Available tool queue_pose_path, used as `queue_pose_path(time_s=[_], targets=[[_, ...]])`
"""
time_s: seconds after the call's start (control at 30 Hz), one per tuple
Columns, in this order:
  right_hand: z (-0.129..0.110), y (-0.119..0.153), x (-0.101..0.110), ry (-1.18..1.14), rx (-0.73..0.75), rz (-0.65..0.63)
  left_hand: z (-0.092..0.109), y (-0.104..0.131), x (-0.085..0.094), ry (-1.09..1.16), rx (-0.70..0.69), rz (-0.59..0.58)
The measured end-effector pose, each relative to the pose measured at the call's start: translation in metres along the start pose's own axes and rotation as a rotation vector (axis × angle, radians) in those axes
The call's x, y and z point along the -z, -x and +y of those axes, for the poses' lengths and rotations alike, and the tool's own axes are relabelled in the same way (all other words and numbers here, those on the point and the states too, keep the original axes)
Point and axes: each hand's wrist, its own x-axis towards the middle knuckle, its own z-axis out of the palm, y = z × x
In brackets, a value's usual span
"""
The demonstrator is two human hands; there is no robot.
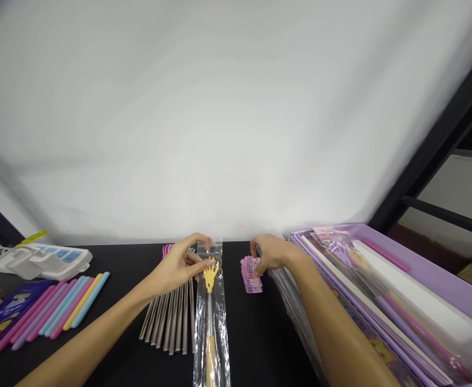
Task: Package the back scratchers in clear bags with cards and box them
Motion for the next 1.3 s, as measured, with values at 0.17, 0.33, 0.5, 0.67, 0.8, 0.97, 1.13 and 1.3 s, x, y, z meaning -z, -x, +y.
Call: queue_pose_path(time_s=[0.17, 0.33, 0.5, 0.67, 0.8, 0.97, 1.13, 1.3], targets=[[0.003, -0.001, -0.002, -0.096, -0.014, -0.057, -0.002, -0.001, -0.001, -0.055, -0.019, -0.006], [0.006, -0.002, -0.003, -0.121, -0.028, -0.087, -0.003, -0.001, -0.002, -0.067, -0.033, -0.005], [0.006, 0.001, -0.002, -0.147, -0.002, -0.134, -0.003, 0.000, -0.002, -0.084, -0.036, -0.013], [0.000, 0.012, 0.008, -0.091, 0.053, -0.086, -0.003, 0.000, -0.001, -0.067, -0.005, -0.007], [-0.008, 0.025, 0.017, -0.151, 0.165, -0.029, -0.003, 0.001, 0.000, -0.047, 0.060, -0.027], [-0.024, 0.036, 0.023, -0.454, 0.278, -0.157, -0.002, 0.002, 0.000, -0.018, 0.089, -0.041], [-0.049, 0.039, 0.023, -0.609, 0.490, -0.098, -0.005, 0.002, 0.000, 0.021, 0.085, -0.045], [-0.067, 0.038, 0.018, -0.465, 0.531, 0.145, -0.006, 0.001, 0.000, 0.030, 0.086, -0.013]])
